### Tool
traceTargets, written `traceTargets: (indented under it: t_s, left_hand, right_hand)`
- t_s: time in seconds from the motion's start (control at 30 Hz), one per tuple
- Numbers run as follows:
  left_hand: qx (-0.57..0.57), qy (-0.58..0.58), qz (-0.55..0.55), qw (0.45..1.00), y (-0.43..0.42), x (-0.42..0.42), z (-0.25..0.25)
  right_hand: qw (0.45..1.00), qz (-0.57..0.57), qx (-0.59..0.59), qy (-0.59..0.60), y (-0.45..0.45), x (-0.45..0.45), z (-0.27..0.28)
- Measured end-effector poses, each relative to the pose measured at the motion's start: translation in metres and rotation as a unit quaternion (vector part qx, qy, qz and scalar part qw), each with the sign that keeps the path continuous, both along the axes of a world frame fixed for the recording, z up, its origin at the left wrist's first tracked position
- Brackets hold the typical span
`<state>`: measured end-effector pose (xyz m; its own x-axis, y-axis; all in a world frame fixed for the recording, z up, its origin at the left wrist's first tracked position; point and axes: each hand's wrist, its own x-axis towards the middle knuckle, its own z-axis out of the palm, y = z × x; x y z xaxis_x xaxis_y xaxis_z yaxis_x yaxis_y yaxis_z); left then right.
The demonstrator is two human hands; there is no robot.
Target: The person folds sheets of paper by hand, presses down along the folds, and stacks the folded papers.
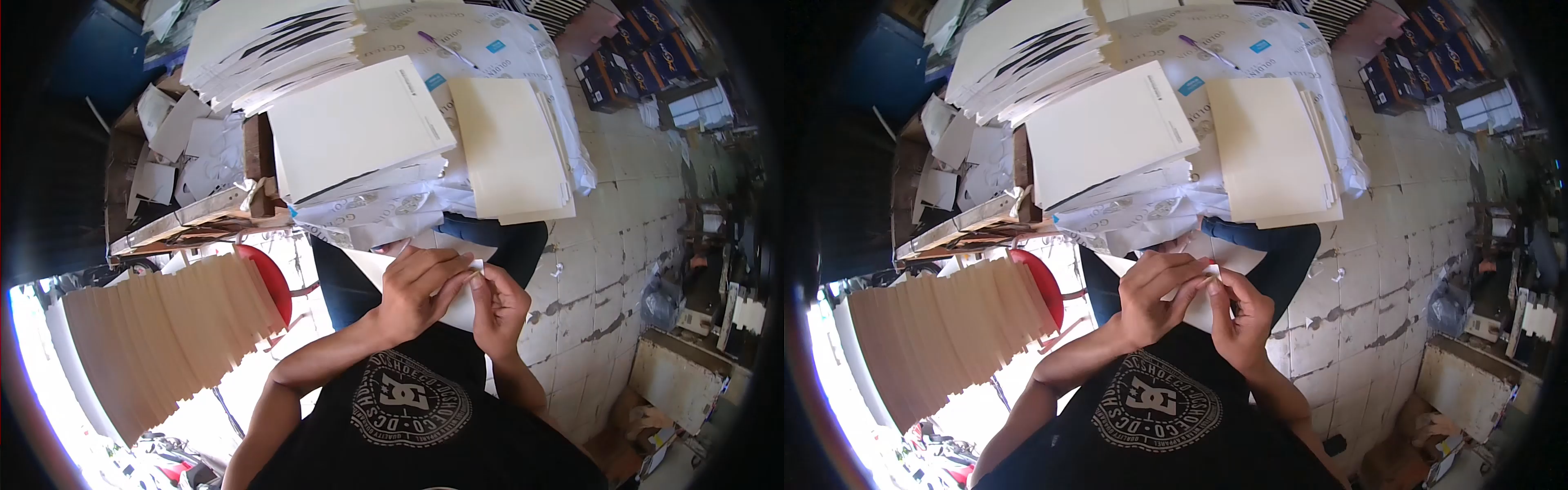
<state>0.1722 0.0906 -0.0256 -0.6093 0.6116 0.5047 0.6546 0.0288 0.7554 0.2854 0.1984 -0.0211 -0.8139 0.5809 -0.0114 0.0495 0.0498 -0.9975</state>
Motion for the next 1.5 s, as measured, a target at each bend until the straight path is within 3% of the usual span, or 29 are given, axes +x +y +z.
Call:
traceTargets:
  t_s: [0.2,0.3,0.47,0.6,0.7,0.73,0.77,0.8,0.87,0.9,0.93,0.97,1.03,1.07,1.1,1.13,1.23,1.3,1.33,1.4,1.47,1.5]
  left_hand:
    - [0.043,-0.039,0.001,0.998,-0.003,0.002,0.0]
    - [0.119,0.011,0.001,0.993,-0.004,-0.009,-0.005]
    - [0.085,0.016,-0.041,0.995,-0.016,-0.012,-0.003]
    - [0.136,0.048,-0.034,0.989,-0.026,-0.019,-0.006]
    - [0.155,0.036,-0.058,0.986,-0.043,-0.031,0.0]
    - [0.171,0.017,-0.053,0.984,-0.053,-0.039,0.0]
    - [0.175,0.017,-0.045,0.983,-0.069,-0.053,0.002]
    - [0.185,0.032,-0.005,0.982,-0.085,-0.072,0.001]
    - [0.231,0.021,0.155,0.96,-0.115,-0.106,-0.011]
    - [0.061,0.04,0.364,0.928,-0.134,-0.122,-0.008]
    - [-0.089,0.126,0.519,0.841,-0.152,-0.143,-0.023]
    - [-0.044,0.135,0.532,0.835,-0.172,-0.173,-0.033]
    - [-0.028,0.11,0.525,0.844,-0.205,-0.227,-0.059]
    - [-0.06,0.07,0.535,0.84,-0.208,-0.243,-0.068]
    - [-0.092,0.03,0.544,0.834,-0.21,-0.252,-0.076]
    - [-0.116,0.073,0.568,0.811,-0.21,-0.254,-0.087]
    - [-0.005,-0.031,0.56,0.828,-0.177,-0.212,-0.051]
    - [0.036,-0.332,0.361,0.871,-0.167,-0.171,-0.034]
    - [0.02,-0.38,0.304,0.873,-0.152,-0.148,-0.024]
    - [0.008,-0.432,0.202,0.879,-0.124,-0.119,-0.02]
    - [0.014,-0.453,0.164,0.876,-0.104,-0.108,-0.015]
    - [0.029,-0.45,0.165,0.877,-0.099,-0.106,-0.016]
  right_hand:
    - [0.999,0.016,-0.045,0.007,0.004,-0.009,0.011]
    - [0.996,0.046,-0.074,0.0,0.007,-0.008,0.019]
    - [0.997,0.06,-0.019,-0.035,0.002,-0.014,0.032]
    - [0.996,0.041,-0.055,-0.059,0.002,-0.016,0.031]
    - [0.997,0.022,0.021,-0.077,0.014,-0.011,0.033]
    - [0.991,-0.002,0.109,-0.075,0.017,-0.013,0.036]
    - [0.974,0.073,0.195,-0.088,0.042,-0.007,0.047]
    - [0.964,0.074,0.242,-0.08,0.065,0.007,0.054]
    - [0.923,-0.076,0.332,-0.179,0.112,0.064,0.072]
    - [0.921,-0.177,0.326,-0.121,0.162,0.123,0.063]
    - [0.924,-0.226,0.3,-0.068,0.177,0.138,0.067]
    - [0.922,-0.272,0.276,-0.01,0.192,0.153,0.07]
    - [0.942,-0.26,0.191,0.093,0.192,0.121,0.122]
    - [0.933,-0.27,0.228,0.072,0.195,0.115,0.136]
    - [0.956,-0.194,0.15,0.159,0.171,0.089,0.15]
    - [0.964,-0.115,0.059,0.233,0.147,0.064,0.163]
    - [0.901,-0.223,0.262,0.265,0.158,0.051,0.169]
    - [0.812,-0.327,0.415,0.249,0.147,0.018,0.169]
    - [0.772,-0.355,0.47,0.241,0.142,0.003,0.168]
    - [0.75,-0.337,0.538,0.185,0.133,-0.028,0.159]
    - [0.832,-0.313,0.436,0.138,0.142,-0.041,0.128]
    - [0.89,-0.297,0.311,0.148,0.139,-0.059,0.109]
